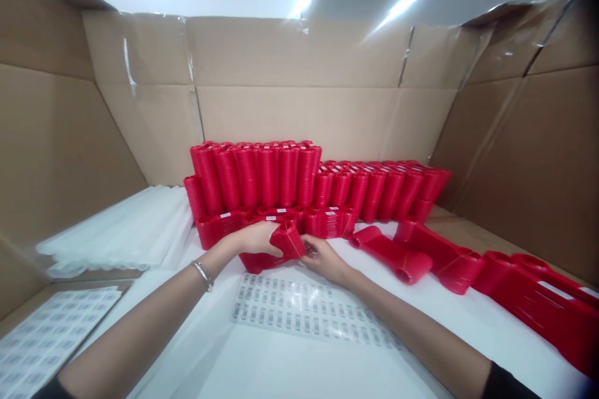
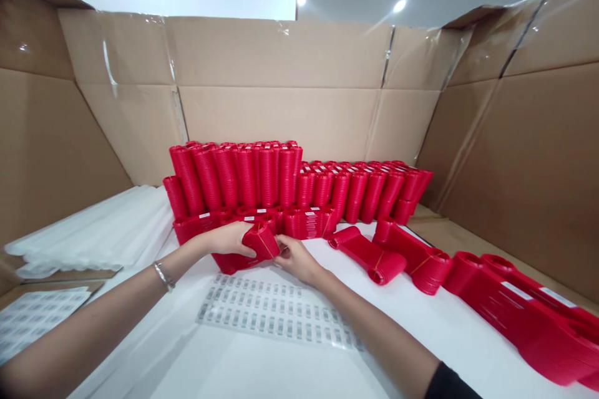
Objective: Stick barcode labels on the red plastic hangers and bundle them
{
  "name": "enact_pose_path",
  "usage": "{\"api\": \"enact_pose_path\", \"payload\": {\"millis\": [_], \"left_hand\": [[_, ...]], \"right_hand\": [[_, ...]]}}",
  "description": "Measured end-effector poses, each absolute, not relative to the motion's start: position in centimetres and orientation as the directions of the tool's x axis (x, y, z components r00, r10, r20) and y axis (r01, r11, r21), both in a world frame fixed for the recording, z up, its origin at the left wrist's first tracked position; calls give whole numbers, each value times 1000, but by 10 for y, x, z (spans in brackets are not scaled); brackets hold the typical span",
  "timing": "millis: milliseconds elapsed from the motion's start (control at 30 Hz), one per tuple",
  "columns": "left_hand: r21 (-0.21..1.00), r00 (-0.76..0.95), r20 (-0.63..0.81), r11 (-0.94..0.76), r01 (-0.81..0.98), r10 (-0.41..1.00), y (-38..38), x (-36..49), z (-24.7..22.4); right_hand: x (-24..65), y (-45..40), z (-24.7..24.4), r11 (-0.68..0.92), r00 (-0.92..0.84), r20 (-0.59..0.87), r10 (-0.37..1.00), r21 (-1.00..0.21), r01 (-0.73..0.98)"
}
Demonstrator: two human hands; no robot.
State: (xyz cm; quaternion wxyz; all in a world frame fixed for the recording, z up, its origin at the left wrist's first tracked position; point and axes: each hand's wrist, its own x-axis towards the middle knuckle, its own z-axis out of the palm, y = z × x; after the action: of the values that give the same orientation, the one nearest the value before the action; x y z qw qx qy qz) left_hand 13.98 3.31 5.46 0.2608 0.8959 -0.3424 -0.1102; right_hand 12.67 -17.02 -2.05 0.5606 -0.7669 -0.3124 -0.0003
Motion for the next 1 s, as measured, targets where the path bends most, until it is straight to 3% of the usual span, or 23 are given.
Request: {"api": "enact_pose_path", "payload": {"millis": [200,433,633,1000], "left_hand": [[568,752,8,-615,-546,-660,31,139,53],[598,758,69,-581,-552,-648,27,135,57],[648,786,138,-545,-532,-603,33,133,53],[699,849,275,-513,-498,-451,38,127,45]], "right_hand": [[127,-162,-23,47,923,162,349,-987,155],[121,-161,-14,309,918,-2,396,-941,-136],[120,-153,-11,449,920,7,392,-874,-185],[130,-135,-19,573,968,25,250,-810,-127]]}}
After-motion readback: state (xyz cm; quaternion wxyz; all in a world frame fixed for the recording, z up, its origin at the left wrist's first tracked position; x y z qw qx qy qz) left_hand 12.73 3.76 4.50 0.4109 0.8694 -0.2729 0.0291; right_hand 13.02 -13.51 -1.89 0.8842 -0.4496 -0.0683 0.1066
